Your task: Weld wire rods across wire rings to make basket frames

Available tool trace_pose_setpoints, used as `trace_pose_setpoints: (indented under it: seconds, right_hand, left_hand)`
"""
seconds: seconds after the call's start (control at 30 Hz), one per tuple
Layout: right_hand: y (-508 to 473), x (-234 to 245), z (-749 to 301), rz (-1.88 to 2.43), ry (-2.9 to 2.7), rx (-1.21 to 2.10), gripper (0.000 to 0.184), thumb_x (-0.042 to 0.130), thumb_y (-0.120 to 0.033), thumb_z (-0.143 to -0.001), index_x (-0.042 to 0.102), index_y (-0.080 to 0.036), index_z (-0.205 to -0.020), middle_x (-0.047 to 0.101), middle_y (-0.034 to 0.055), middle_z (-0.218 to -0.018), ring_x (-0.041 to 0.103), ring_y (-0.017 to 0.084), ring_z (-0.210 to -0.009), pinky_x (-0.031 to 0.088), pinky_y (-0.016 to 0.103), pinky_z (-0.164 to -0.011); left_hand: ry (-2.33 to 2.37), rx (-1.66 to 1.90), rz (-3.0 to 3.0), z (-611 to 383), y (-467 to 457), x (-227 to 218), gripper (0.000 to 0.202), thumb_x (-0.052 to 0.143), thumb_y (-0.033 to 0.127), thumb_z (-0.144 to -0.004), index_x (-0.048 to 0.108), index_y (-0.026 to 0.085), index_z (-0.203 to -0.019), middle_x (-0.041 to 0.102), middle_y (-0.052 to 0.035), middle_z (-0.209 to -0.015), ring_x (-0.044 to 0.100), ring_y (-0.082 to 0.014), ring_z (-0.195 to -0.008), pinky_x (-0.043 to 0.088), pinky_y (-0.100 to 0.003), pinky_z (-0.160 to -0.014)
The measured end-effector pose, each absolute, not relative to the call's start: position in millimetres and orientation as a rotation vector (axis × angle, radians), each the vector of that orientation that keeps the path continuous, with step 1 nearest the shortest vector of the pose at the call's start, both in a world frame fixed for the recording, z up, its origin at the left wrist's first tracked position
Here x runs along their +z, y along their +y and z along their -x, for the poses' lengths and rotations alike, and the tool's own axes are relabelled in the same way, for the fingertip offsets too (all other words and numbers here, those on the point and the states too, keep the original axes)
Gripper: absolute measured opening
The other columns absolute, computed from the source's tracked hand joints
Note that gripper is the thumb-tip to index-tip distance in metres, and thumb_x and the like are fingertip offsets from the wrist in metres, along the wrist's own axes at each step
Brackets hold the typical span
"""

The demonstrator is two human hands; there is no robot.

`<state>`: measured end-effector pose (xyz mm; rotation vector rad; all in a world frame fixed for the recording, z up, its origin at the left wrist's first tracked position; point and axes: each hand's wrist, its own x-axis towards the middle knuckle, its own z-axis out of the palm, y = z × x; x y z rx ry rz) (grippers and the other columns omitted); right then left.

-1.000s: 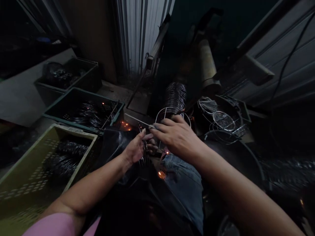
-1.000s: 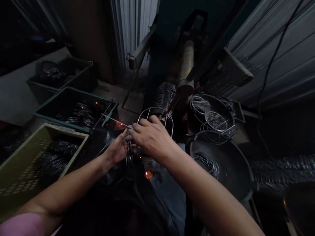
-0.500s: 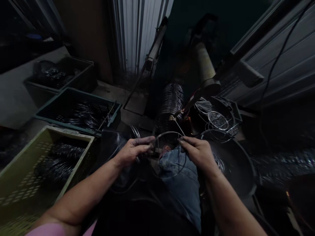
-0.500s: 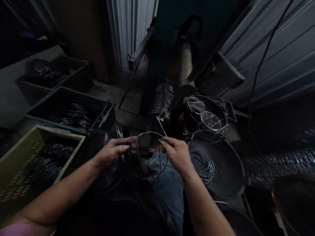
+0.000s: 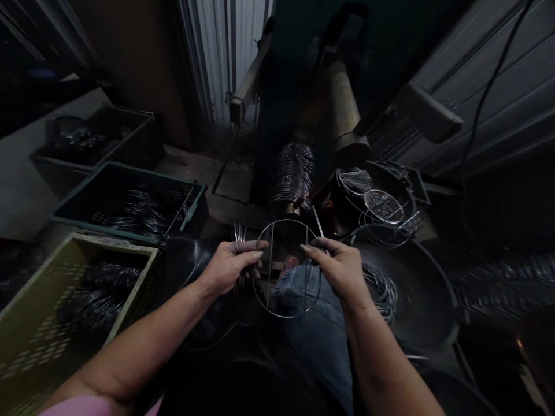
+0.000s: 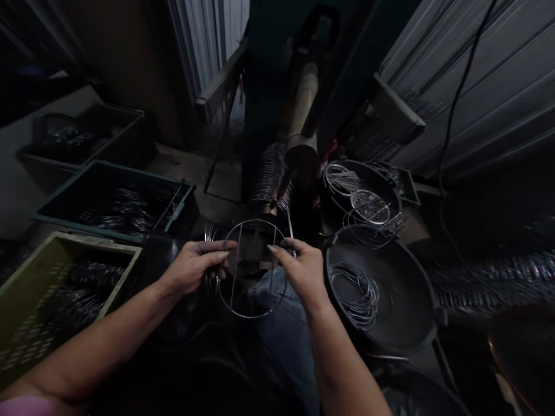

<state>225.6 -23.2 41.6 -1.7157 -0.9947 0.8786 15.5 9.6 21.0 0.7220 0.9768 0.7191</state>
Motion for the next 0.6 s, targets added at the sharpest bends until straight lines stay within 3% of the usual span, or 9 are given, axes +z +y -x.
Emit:
trace_pose_setpoints:
  seconds: [0.6]
  right_hand:
    - [30.5,61.4,-241.0,1.635,-1.007,0.959,0.038,0.078,-0.039,-0.052,0.069,-0.011,-0.077,0.065,0.0038,-0.061,0.059,0.017,-0.054,0.044,0.027,-0.049]
  left_hand:
    - [0.949,0.817,-0.786,-33.4,50.7,39.1,0.035,0.067,0.022,-0.066,0.066,0.011,-0.099,0.06,-0.0006,-0.056,0.052,-0.008,-0.042,0.041,-0.019,-0.039]
